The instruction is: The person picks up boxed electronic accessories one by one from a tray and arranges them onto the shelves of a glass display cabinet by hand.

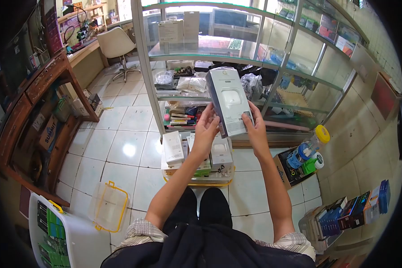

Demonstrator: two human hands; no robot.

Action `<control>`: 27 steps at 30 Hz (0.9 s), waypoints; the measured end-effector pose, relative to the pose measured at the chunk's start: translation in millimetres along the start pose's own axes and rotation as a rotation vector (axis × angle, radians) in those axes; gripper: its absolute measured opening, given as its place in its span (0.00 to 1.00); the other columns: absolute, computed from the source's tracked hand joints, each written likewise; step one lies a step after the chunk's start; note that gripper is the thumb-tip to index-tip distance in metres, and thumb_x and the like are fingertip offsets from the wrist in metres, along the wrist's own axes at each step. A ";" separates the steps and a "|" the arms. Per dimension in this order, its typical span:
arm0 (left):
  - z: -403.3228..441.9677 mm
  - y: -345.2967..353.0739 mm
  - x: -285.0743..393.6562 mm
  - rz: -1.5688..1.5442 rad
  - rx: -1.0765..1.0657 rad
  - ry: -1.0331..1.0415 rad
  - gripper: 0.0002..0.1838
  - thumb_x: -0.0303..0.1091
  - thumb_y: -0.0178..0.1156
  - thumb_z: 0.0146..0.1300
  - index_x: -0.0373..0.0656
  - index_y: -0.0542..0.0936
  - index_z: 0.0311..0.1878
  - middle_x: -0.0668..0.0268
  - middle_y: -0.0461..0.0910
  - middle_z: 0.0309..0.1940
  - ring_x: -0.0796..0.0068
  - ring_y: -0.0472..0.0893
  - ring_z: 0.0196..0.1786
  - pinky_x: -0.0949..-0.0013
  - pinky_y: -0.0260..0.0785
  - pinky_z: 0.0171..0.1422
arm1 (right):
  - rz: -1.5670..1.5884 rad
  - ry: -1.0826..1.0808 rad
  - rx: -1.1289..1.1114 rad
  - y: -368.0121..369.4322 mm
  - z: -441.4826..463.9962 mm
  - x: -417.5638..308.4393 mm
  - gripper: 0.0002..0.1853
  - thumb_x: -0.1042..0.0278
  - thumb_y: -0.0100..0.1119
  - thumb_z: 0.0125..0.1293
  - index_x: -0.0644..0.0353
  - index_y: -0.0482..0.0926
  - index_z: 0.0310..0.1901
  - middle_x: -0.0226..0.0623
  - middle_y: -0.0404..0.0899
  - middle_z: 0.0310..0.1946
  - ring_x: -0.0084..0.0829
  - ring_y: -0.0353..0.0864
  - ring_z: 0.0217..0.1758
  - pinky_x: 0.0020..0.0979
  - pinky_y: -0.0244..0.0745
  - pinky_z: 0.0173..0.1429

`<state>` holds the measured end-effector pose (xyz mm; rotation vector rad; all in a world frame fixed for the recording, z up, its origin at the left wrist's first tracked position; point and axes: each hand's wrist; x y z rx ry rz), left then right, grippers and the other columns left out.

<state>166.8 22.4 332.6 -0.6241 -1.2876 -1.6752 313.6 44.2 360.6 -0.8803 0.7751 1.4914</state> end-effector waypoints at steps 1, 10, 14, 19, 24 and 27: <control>6.2 -7.8 0.7 -0.118 -0.111 -0.085 0.27 0.34 0.48 0.62 0.49 0.52 0.63 0.64 0.59 0.56 0.74 0.65 0.54 0.69 0.65 0.50 | 0.035 -0.031 -0.017 3.7 1.5 -4.3 0.20 0.67 0.48 0.61 0.65 0.62 0.54 0.41 0.65 0.53 0.29 0.63 0.56 0.27 0.56 0.58; 5.1 -29.6 0.5 -0.435 -0.304 -0.188 0.34 0.37 0.55 0.57 0.59 0.45 0.59 0.65 0.57 0.56 0.67 0.64 0.58 0.53 0.66 0.54 | -0.261 -0.078 -0.106 26.6 -1.4 20.8 0.23 0.60 0.48 0.61 0.63 0.63 0.54 0.43 0.62 0.46 0.35 0.61 0.53 0.31 0.53 0.59; 29.9 -32.8 12.6 -0.345 -0.256 -0.210 0.33 0.39 0.57 0.56 0.60 0.45 0.56 0.64 0.60 0.53 0.67 0.64 0.57 0.50 0.67 0.49 | -0.426 -0.191 -0.203 32.7 12.2 -1.9 0.27 0.55 0.50 0.59 0.64 0.63 0.56 0.44 0.57 0.52 0.39 0.58 0.55 0.32 0.52 0.61; 100.4 -11.1 55.1 0.157 -0.129 -0.170 0.23 0.50 0.53 0.57 0.58 0.53 0.49 0.64 0.64 0.46 0.70 0.66 0.50 0.58 0.67 0.42 | -0.620 -0.464 -0.181 37.2 79.5 -21.9 0.33 0.54 0.61 0.50 0.68 0.65 0.53 0.47 0.64 0.48 0.41 0.65 0.49 0.33 0.59 0.56; 197.9 -0.1 80.0 0.741 -0.040 0.043 0.20 0.49 0.51 0.57 0.53 0.62 0.49 0.58 0.57 0.50 0.65 0.67 0.48 0.61 0.71 0.38 | -0.495 -0.097 -0.192 33.1 190.1 -15.6 0.32 0.60 0.63 0.48 0.73 0.64 0.51 0.46 0.71 0.37 0.34 0.75 0.37 0.33 0.69 0.41; 254.9 -3.0 90.7 0.845 -0.045 0.054 0.20 0.44 0.55 0.54 0.47 0.66 0.48 0.54 0.63 0.47 0.64 0.71 0.44 0.67 0.72 0.36 | -0.046 0.043 -0.165 42.2 235.5 -10.6 0.30 0.64 0.62 0.48 0.71 0.65 0.51 0.42 0.73 0.34 0.30 0.76 0.33 0.30 0.70 0.39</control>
Point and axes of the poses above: each hand's wrist, its own z-axis towards the middle knuckle, its own y-axis out of the palm, x = y × z
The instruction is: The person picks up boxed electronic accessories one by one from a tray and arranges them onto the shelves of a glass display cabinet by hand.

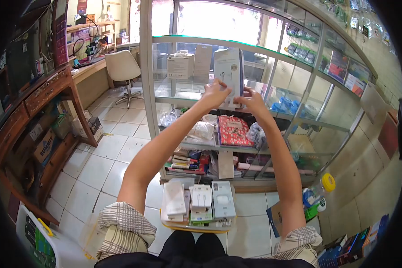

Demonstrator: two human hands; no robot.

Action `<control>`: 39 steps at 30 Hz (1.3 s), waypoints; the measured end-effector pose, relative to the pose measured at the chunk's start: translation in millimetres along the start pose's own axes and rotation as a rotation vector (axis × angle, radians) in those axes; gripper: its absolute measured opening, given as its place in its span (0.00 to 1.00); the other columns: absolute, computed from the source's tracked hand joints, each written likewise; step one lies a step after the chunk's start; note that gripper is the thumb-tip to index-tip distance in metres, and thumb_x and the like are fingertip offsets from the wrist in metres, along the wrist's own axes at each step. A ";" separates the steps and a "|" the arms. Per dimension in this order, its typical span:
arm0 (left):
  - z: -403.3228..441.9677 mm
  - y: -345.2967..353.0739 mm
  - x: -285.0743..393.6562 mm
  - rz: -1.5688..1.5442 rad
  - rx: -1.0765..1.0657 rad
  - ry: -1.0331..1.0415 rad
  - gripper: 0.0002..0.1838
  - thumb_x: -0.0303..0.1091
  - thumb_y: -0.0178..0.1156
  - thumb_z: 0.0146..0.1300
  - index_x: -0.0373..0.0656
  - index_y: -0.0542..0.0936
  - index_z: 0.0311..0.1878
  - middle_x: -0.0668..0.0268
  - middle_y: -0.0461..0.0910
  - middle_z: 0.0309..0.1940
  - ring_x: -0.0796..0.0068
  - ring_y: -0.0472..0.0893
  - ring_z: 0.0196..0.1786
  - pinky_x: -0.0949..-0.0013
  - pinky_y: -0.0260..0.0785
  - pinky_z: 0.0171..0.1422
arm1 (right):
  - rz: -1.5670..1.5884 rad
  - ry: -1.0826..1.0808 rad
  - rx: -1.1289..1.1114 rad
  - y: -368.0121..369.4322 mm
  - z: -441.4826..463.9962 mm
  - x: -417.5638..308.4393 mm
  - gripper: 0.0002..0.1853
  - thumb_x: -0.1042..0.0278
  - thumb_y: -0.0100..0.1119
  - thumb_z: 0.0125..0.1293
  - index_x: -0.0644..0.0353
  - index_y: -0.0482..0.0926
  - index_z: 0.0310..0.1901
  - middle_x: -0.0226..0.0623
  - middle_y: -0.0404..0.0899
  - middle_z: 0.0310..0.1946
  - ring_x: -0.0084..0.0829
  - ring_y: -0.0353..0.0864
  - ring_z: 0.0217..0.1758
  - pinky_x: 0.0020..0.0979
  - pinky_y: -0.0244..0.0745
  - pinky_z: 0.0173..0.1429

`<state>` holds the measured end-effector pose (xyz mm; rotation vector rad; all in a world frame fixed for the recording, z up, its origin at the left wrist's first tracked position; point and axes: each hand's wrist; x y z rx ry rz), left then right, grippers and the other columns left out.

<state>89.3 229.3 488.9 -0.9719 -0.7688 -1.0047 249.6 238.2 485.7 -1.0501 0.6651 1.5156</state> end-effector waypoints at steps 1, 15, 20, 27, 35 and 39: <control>29.9 -1.9 -12.5 0.124 -0.033 0.052 0.19 0.44 0.55 0.53 0.44 0.68 0.45 0.53 0.65 0.45 0.64 0.71 0.42 0.68 0.71 0.37 | -0.116 0.010 -0.016 -0.5 17.9 13.0 0.28 0.66 0.61 0.48 0.71 0.66 0.50 0.41 0.74 0.34 0.28 0.75 0.34 0.28 0.70 0.38; 185.6 15.0 -78.2 0.454 0.286 0.410 0.16 0.33 0.57 0.43 0.46 0.71 0.39 0.59 0.72 0.40 0.59 0.67 0.51 0.59 0.54 0.55 | 0.020 0.149 -0.180 -6.0 186.4 89.3 0.37 0.64 0.64 0.49 0.61 0.51 0.56 0.38 0.68 0.43 0.31 0.68 0.47 0.41 0.65 0.49; 229.8 18.2 -103.6 0.275 0.308 0.421 0.20 0.24 0.56 0.38 0.44 0.70 0.41 0.61 0.72 0.39 0.60 0.66 0.51 0.57 0.52 0.55 | -0.082 0.155 -0.015 -0.2 236.7 118.0 0.33 0.65 0.65 0.48 0.55 0.54 0.51 0.39 0.69 0.44 0.32 0.68 0.49 0.41 0.64 0.45; 266.6 26.1 -140.2 0.351 0.325 0.509 0.21 0.26 0.60 0.40 0.42 0.70 0.42 0.56 0.71 0.43 0.55 0.70 0.49 0.63 0.62 0.54 | -0.247 0.001 0.091 2.9 279.4 160.6 0.28 0.72 0.62 0.48 0.59 0.58 0.49 0.41 0.70 0.43 0.34 0.73 0.41 0.36 0.71 0.36; 285.5 26.9 -163.1 0.512 0.368 0.586 0.27 0.24 0.58 0.38 0.40 0.65 0.48 0.52 0.63 0.47 0.54 0.58 0.58 0.58 0.45 0.57 | -0.574 -0.126 0.221 11.3 324.2 192.0 0.29 0.73 0.64 0.43 0.65 0.64 0.48 0.53 0.71 0.39 0.46 0.75 0.41 0.36 0.72 0.43; 277.6 27.5 -161.3 0.587 0.352 0.445 0.29 0.27 0.60 0.41 0.40 0.62 0.50 0.49 0.54 0.52 0.45 0.57 0.56 0.50 0.51 0.57 | -0.655 -0.193 0.287 14.8 339.3 204.8 0.28 0.73 0.63 0.43 0.65 0.64 0.48 0.54 0.70 0.37 0.51 0.73 0.41 0.39 0.70 0.43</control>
Point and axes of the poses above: each hand's wrist, its own z-axis towards the middle knuckle, its own y-axis out of the palm, x = y × z
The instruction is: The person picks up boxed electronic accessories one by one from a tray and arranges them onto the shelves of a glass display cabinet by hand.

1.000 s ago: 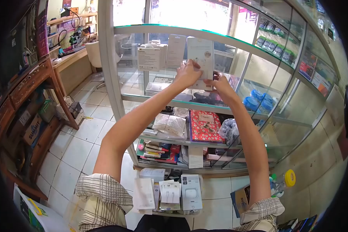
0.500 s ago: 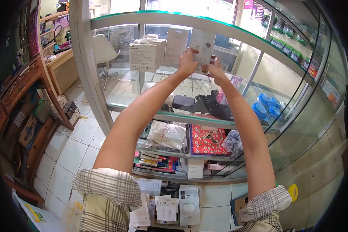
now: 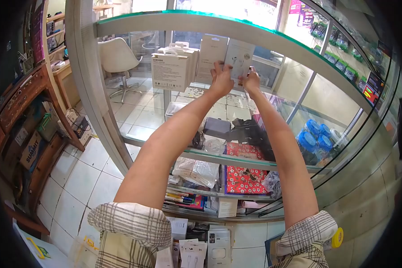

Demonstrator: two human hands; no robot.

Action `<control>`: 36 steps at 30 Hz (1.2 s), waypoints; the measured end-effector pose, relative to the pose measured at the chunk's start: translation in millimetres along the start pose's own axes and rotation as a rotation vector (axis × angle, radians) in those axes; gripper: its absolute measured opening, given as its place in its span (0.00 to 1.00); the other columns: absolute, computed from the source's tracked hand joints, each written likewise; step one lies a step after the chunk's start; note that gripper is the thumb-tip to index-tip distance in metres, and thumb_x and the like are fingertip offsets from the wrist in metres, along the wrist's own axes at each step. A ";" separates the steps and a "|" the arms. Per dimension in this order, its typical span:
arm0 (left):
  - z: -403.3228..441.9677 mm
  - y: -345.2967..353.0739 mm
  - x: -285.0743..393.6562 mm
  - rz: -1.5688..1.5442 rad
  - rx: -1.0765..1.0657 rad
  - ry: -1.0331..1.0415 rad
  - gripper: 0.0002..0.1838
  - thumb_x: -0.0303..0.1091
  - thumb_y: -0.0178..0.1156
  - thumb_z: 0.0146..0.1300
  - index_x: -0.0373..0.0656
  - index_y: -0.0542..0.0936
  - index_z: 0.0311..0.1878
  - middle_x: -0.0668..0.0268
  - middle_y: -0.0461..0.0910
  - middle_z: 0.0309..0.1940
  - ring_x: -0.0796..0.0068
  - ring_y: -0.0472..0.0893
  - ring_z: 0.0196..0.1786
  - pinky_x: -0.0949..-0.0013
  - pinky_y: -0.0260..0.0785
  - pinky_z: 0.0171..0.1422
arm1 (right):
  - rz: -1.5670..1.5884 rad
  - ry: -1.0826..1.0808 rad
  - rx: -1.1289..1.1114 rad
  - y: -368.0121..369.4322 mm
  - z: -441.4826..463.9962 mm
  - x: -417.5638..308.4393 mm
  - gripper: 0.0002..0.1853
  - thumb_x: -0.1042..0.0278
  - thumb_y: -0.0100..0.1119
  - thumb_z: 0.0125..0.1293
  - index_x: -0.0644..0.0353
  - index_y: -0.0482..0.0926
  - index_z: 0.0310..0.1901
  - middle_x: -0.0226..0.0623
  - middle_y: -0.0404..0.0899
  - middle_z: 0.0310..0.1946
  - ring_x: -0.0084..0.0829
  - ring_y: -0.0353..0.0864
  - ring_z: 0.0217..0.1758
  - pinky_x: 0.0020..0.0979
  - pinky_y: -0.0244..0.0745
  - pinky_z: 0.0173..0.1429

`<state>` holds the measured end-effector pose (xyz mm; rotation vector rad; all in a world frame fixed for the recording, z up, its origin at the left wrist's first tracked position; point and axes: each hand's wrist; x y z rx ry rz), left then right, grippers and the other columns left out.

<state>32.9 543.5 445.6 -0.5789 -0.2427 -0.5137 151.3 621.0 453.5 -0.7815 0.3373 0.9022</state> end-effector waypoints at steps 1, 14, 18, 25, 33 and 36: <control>-0.7 7.3 -6.8 -0.027 -0.020 -0.002 0.30 0.27 0.60 0.42 0.39 0.61 0.51 0.49 0.52 0.52 0.42 0.57 0.54 0.50 0.52 0.56 | -0.018 0.010 0.014 2.0 2.1 -0.6 0.26 0.74 0.63 0.43 0.65 0.64 0.47 0.54 0.70 0.37 0.51 0.73 0.40 0.40 0.70 0.42; -11.6 4.0 -0.8 -0.064 -0.246 -0.192 0.39 0.27 0.58 0.42 0.35 0.50 0.58 0.46 0.41 0.57 0.35 0.56 0.52 0.48 0.56 0.56 | -0.002 0.197 -0.115 -3.7 -7.0 -15.0 0.36 0.68 0.64 0.45 0.64 0.54 0.54 0.56 0.62 0.48 0.49 0.67 0.52 0.40 0.67 0.52; -16.8 -7.1 6.8 0.010 -0.215 -0.171 0.40 0.33 0.60 0.42 0.31 0.51 0.57 0.44 0.43 0.57 0.38 0.51 0.56 0.48 0.52 0.58 | -0.104 0.254 -0.157 -28.9 -28.2 -39.6 0.44 0.57 0.64 0.46 0.66 0.48 0.58 0.58 0.53 0.54 0.53 0.62 0.55 0.39 0.63 0.57; -52.7 -69.8 81.0 -0.374 -0.101 -0.361 0.34 0.37 0.60 0.45 0.31 0.59 0.54 0.43 0.57 0.51 0.47 0.57 0.55 0.54 0.53 0.58 | 0.168 0.284 -0.089 -85.5 -102.0 -109.8 0.36 0.54 0.61 0.49 0.67 0.60 0.55 0.54 0.61 0.53 0.42 0.59 0.58 0.36 0.58 0.58; -200.3 -180.0 156.3 -0.759 -0.127 -0.209 0.23 0.34 0.52 0.56 0.37 0.63 0.54 0.52 0.65 0.52 0.63 0.66 0.56 0.67 0.59 0.57 | 0.436 -0.055 -0.014 -184.7 -276.5 -149.3 0.17 0.63 0.52 0.57 0.60 0.69 0.46 0.46 0.67 0.46 0.39 0.68 0.49 0.34 0.63 0.52; -268.8 -198.8 171.7 -0.798 -0.252 -0.214 0.21 0.33 0.52 0.57 0.36 0.64 0.53 0.56 0.67 0.51 0.67 0.66 0.56 0.69 0.58 0.58 | 0.378 -0.032 -0.079 -210.6 -351.3 -138.8 0.16 0.63 0.52 0.58 0.61 0.70 0.45 0.44 0.67 0.45 0.37 0.68 0.47 0.32 0.63 0.52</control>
Point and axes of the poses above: each hand's wrist, its own z-axis towards the middle knuckle, its own y-axis out of the palm, x = y × z
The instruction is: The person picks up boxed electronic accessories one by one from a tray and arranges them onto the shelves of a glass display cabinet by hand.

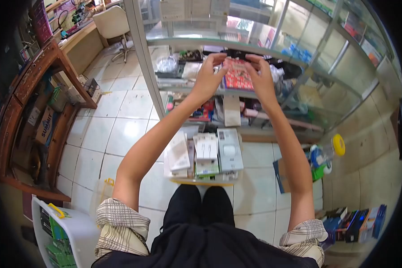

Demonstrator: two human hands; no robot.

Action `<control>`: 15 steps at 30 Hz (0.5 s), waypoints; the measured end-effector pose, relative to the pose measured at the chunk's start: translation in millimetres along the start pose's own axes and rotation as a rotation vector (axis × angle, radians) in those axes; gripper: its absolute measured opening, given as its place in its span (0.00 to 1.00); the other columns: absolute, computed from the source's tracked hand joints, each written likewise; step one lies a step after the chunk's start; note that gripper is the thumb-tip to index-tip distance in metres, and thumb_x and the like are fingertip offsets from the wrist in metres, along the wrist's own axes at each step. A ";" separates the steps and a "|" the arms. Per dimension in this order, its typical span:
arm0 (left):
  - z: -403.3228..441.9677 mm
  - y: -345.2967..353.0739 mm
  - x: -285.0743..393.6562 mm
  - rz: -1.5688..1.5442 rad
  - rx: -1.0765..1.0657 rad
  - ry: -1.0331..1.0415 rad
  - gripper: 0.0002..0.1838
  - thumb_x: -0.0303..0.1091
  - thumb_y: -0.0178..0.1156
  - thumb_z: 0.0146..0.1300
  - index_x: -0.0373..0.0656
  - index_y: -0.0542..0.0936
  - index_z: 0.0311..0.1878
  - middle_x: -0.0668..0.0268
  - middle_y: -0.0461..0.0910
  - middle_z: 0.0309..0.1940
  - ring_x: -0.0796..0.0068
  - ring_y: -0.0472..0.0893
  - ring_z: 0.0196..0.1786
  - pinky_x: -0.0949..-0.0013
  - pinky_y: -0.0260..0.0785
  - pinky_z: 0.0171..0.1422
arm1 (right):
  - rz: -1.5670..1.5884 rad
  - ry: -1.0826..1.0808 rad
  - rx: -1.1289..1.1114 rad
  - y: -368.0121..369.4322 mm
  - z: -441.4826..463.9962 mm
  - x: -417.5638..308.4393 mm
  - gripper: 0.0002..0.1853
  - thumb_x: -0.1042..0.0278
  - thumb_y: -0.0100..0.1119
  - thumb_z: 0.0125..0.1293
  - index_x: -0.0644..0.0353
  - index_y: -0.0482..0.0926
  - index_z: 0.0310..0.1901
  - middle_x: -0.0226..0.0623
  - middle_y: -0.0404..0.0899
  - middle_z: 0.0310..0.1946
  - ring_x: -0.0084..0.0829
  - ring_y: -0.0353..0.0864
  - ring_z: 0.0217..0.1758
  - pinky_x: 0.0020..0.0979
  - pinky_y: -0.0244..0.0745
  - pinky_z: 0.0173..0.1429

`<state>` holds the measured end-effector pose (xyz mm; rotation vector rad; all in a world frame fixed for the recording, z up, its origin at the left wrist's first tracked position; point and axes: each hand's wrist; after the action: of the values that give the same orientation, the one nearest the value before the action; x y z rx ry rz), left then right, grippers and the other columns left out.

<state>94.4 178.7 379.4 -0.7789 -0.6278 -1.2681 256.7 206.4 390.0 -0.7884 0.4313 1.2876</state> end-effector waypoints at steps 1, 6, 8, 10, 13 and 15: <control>-22.8 5.4 -4.0 0.033 -0.022 -0.025 0.21 0.33 0.52 0.57 0.36 0.64 0.52 0.56 0.67 0.51 0.68 0.66 0.56 0.69 0.58 0.58 | -0.082 0.015 -0.039 -6.5 -24.0 5.7 0.16 0.63 0.52 0.58 0.61 0.70 0.45 0.43 0.67 0.45 0.37 0.68 0.47 0.32 0.63 0.51; -122.6 60.2 -57.9 -0.018 -0.131 -0.175 0.17 0.28 0.55 0.52 0.37 0.68 0.47 0.56 0.71 0.41 0.65 0.72 0.45 0.67 0.64 0.51 | -0.117 0.306 -0.093 -12.4 -145.9 78.3 0.16 0.65 0.55 0.55 0.62 0.70 0.43 0.46 0.68 0.41 0.41 0.69 0.46 0.34 0.64 0.51; -161.3 78.7 -47.5 0.066 -0.188 -0.251 0.19 0.30 0.53 0.56 0.40 0.66 0.52 0.59 0.65 0.49 0.67 0.68 0.52 0.67 0.61 0.56 | -0.231 0.449 -0.123 -15.4 -190.6 84.7 0.17 0.64 0.56 0.53 0.63 0.69 0.44 0.46 0.68 0.42 0.40 0.68 0.47 0.35 0.63 0.53; -192.1 93.3 -33.7 0.134 -0.190 -0.271 0.20 0.27 0.52 0.54 0.39 0.65 0.52 0.54 0.63 0.50 0.59 0.62 0.57 0.61 0.54 0.61 | -0.151 0.577 -0.129 -15.4 -231.5 109.3 0.21 0.61 0.57 0.53 0.63 0.69 0.46 0.48 0.69 0.42 0.41 0.68 0.48 0.36 0.63 0.53; -228.7 112.0 -40.9 0.283 -0.131 -0.250 0.22 0.25 0.51 0.52 0.38 0.63 0.53 0.48 0.59 0.52 0.51 0.59 0.58 0.58 0.51 0.62 | -0.195 0.667 -0.175 -14.0 -267.0 114.8 0.23 0.60 0.55 0.54 0.64 0.67 0.49 0.50 0.69 0.44 0.43 0.69 0.47 0.35 0.64 0.52; -244.0 119.2 -44.8 0.396 -0.093 -0.252 0.23 0.24 0.51 0.51 0.38 0.61 0.53 0.44 0.56 0.53 0.46 0.58 0.57 0.56 0.51 0.62 | -0.151 0.730 -0.185 -10.4 -274.6 102.6 0.24 0.61 0.55 0.54 0.65 0.67 0.50 0.51 0.69 0.45 0.45 0.70 0.48 0.35 0.65 0.51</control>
<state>200.7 23.2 178.6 -1.0923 -0.5825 -0.8479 330.2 75.9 137.8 -1.4238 0.8209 0.8738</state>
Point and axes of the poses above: each hand's wrist, its own z-axis towards the middle knuckle, its own y-axis out of the palm, x = y × z
